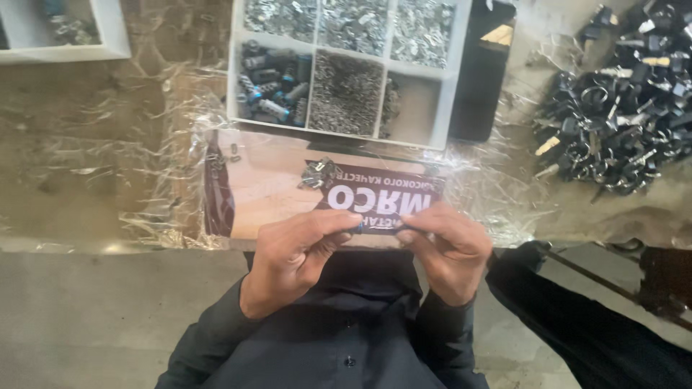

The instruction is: The person sits at a workbench and assembles small cylindrical metal connectors by hand, picking parts from a compartment organizer box and threading them together one at a time, placing finished assemblies aside and taking new components from the box.

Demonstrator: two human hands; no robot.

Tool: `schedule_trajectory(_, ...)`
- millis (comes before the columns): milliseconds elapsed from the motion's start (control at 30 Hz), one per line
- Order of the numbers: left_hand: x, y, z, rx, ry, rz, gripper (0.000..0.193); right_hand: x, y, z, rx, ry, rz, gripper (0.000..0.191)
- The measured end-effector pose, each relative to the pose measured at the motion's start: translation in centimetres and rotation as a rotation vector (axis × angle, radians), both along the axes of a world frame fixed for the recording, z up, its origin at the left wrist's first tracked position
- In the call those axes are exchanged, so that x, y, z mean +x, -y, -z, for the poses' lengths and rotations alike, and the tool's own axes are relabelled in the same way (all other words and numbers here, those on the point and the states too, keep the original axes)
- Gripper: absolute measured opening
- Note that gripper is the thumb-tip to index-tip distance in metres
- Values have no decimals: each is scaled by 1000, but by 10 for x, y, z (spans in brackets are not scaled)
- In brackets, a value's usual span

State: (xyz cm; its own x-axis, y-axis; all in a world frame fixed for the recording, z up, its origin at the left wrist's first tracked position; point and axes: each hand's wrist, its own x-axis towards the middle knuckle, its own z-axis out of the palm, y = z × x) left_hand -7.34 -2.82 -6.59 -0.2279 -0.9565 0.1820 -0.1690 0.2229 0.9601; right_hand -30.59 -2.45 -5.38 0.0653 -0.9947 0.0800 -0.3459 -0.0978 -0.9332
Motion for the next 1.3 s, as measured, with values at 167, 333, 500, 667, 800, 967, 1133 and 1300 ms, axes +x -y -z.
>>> schedule_trajectory(167,2,-1,0,64,-48,43,27,4,-1,-1,-29,-19,-2,27)
schedule_trajectory(333,3,-5,2,31,-63,126,28,16,-13,-4,-16,-47,-11,25)
schedule_trajectory(500,4,-15,6,-62,-26,49,27,30,-21,2,-15,29,-6,25)
schedule_trajectory(667,8,-22,9,137,-231,25,31,32,-25,6,-19,83,-36,23)
schedule_trajectory(800,21,-21,9,-35,-91,117,35,30,-30,3,95,95,-79,21)
schedule_trajectory(967,42,-31,-3,-135,-76,34,26,22,-13,-18,355,210,-256,16)
schedule_trajectory(1133,76,-50,-20,-55,-25,-204,21,2,50,-53,193,177,-689,14)
schedule_trajectory(1300,87,-62,-27,-16,-14,-284,20,21,72,-51,-204,366,90,47)
